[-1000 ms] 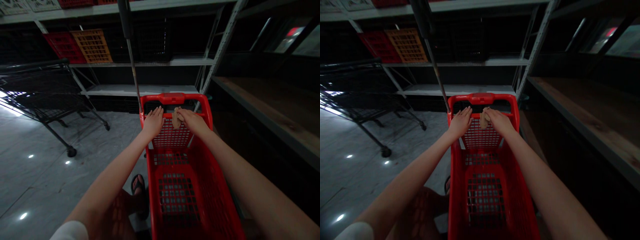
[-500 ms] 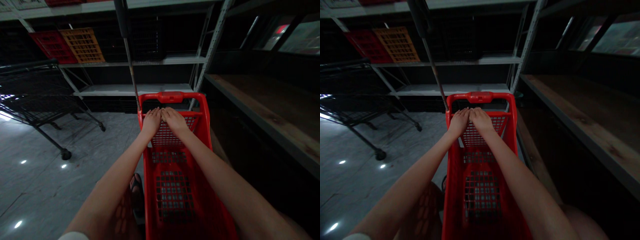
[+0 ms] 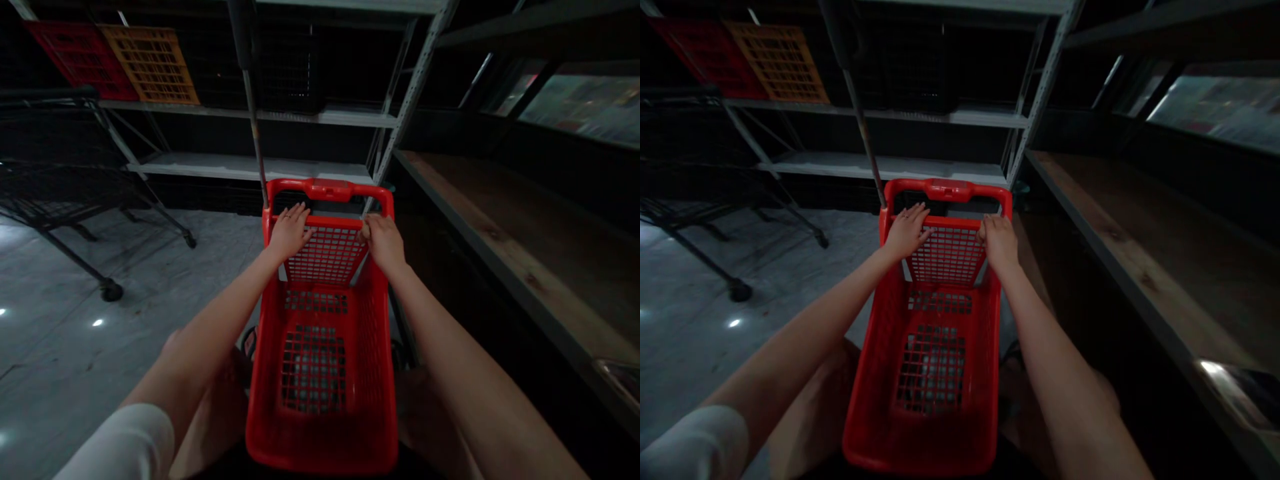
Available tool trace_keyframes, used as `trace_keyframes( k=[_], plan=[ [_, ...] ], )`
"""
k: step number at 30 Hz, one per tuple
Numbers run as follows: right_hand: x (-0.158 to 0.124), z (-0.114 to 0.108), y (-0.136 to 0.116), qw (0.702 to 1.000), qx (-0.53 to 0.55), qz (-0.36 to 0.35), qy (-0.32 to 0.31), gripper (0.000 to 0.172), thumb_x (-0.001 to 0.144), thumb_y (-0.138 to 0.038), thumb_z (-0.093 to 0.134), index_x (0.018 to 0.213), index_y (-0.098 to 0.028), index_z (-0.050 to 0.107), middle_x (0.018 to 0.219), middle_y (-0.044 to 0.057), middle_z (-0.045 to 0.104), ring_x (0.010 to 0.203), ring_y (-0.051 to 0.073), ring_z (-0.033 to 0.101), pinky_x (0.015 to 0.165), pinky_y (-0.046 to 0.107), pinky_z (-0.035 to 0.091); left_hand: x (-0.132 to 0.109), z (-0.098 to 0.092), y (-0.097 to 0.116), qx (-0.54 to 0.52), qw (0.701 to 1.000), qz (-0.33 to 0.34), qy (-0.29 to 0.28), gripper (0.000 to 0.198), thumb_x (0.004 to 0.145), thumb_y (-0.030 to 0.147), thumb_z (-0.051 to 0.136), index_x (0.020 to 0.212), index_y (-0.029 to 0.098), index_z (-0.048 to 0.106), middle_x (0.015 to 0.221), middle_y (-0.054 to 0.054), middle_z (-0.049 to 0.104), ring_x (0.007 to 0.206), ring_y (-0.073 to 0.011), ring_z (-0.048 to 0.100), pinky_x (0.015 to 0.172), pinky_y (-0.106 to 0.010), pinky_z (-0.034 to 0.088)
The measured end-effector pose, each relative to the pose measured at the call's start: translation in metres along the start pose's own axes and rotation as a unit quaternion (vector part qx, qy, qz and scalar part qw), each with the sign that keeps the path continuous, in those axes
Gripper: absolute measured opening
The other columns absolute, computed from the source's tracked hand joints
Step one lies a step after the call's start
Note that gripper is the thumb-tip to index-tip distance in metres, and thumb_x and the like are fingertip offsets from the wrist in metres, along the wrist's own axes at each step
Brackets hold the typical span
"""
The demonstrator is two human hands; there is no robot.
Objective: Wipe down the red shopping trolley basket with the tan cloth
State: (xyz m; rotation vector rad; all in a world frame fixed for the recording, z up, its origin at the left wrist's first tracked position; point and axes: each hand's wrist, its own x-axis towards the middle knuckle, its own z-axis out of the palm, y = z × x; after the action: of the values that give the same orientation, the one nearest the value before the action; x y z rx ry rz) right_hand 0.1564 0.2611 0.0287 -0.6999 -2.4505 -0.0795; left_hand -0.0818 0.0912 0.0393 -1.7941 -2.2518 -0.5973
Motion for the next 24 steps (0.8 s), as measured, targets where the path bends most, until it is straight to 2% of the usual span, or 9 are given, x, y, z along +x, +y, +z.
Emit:
trace_keyframes(
  k=[4, 7, 8, 11, 13, 15, 19, 22, 24],
  plan=[
    [-0.017, -0.007, -0.021, 0.989, 0.087, 0.093, 0.072, 0.038, 0.092, -0.021, 0.052, 0.127, -0.023, 0.065, 0.131, 0.013, 0.074, 0.121, 0.028, 0.068, 0.109, 0.051, 0.055, -0.021, 0.008, 0.036, -0.122, 0.99, 0.063, -0.015, 0.081, 0.094, 0.023, 0.072, 0.167, 0.012, 0.038, 0.177, -0.014, 0.03, 0.168, -0.0296, 0.021, 0.138, -0.052, 0.009],
    [-0.031, -0.018, -0.024, 0.969, 0.163, 0.166, 0.083, 0.04, 0.09, -0.029, 0.057, 0.129, -0.027, 0.062, 0.13, 0.01, 0.074, 0.114, 0.029, 0.072, 0.1, 0.048, 0.06, -0.02, 0.026, 0.086, -0.337, 0.941, 0.023, -0.009, 0.064, 0.098, 0.02, 0.068, 0.158, 0.013, 0.051, 0.168, -0.014, 0.048, 0.162, -0.0263, 0.036, 0.136, -0.044, 0.023],
    [-0.034, -0.023, -0.023, 0.964, 0.19, 0.17, 0.08, 0.043, 0.088, -0.03, 0.059, 0.131, -0.028, 0.061, 0.131, 0.009, 0.074, 0.114, 0.029, 0.072, 0.1, 0.048, 0.06, -0.015, 0.034, 0.105, -0.422, 0.906, -0.032, 0.016, 0.053, 0.101, 0.021, 0.063, 0.153, 0.012, 0.057, 0.162, -0.015, 0.056, 0.158, -0.0259, 0.044, 0.133, -0.041, 0.03],
    [-0.04, -0.037, -0.012, 0.956, 0.251, 0.135, 0.074, 0.053, 0.083, -0.03, 0.063, 0.136, -0.027, 0.057, 0.136, 0.01, 0.07, 0.121, 0.028, 0.069, 0.107, 0.049, 0.057, 0.0, 0.051, 0.157, -0.643, 0.746, -0.161, 0.062, 0.033, 0.107, 0.022, 0.055, 0.135, 0.01, 0.069, 0.141, -0.016, 0.071, 0.135, -0.0238, 0.066, 0.122, -0.037, 0.046],
    [-0.042, -0.047, 0.0, 0.954, 0.271, 0.111, 0.063, 0.058, 0.08, -0.029, 0.065, 0.138, -0.023, 0.057, 0.138, 0.013, 0.069, 0.124, 0.028, 0.068, 0.109, 0.049, 0.056, 0.006, 0.057, 0.179, -0.738, 0.652, -0.168, 0.039, 0.028, 0.105, 0.02, 0.06, 0.128, 0.011, 0.073, 0.132, -0.014, 0.076, 0.123, -0.0213, 0.072, 0.116, -0.035, 0.051],
    [-0.042, -0.059, 0.012, 0.95, 0.3, 0.09, 0.014, 0.065, 0.077, -0.029, 0.067, 0.141, -0.021, 0.056, 0.141, 0.014, 0.068, 0.124, 0.029, 0.068, 0.109, 0.049, 0.056, 0.008, 0.059, 0.189, -0.778, 0.604, -0.171, 0.009, 0.029, 0.101, 0.017, 0.064, 0.127, 0.012, 0.074, 0.125, -0.012, 0.079, 0.114, -0.0193, 0.075, 0.11, -0.035, 0.055],
    [-0.038, -0.082, 0.038, 0.921, 0.375, 0.078, -0.075, 0.067, 0.076, -0.025, 0.06, 0.143, -0.023, 0.059, 0.142, 0.011, 0.07, 0.13, 0.029, 0.067, 0.11, 0.05, 0.056, 0.005, 0.064, 0.188, -0.732, 0.634, -0.246, 0.044, 0.029, 0.089, 0.005, 0.065, 0.115, 0.009, 0.077, 0.114, -0.012, 0.081, 0.102, -0.0192, 0.077, 0.104, -0.037, 0.059],
    [-0.023, -0.081, 0.054, 0.938, 0.331, 0.104, -0.024, 0.049, 0.081, -0.025, 0.056, 0.128, -0.023, 0.068, 0.136, 0.011, 0.072, 0.131, 0.03, 0.065, 0.117, 0.054, 0.051, 0.002, 0.075, 0.193, -0.705, 0.646, -0.277, 0.098, 0.036, 0.085, -0.001, 0.057, 0.113, 0.011, 0.077, 0.125, -0.013, 0.079, 0.115, -0.021, 0.074, 0.112, -0.04, 0.055],
    [-0.009, -0.066, 0.059, 0.961, 0.26, 0.09, 0.01, 0.044, 0.082, -0.025, 0.058, 0.124, -0.022, 0.069, 0.138, 0.013, 0.07, 0.134, 0.03, 0.062, 0.121, 0.055, 0.046, -0.005, 0.083, 0.2, -0.678, 0.679, -0.253, 0.122, 0.042, 0.085, -0.001, 0.055, 0.117, 0.014, 0.078, 0.136, -0.012, 0.075, 0.132, -0.0234, 0.067, 0.122, -0.045, 0.048]
  ],
)
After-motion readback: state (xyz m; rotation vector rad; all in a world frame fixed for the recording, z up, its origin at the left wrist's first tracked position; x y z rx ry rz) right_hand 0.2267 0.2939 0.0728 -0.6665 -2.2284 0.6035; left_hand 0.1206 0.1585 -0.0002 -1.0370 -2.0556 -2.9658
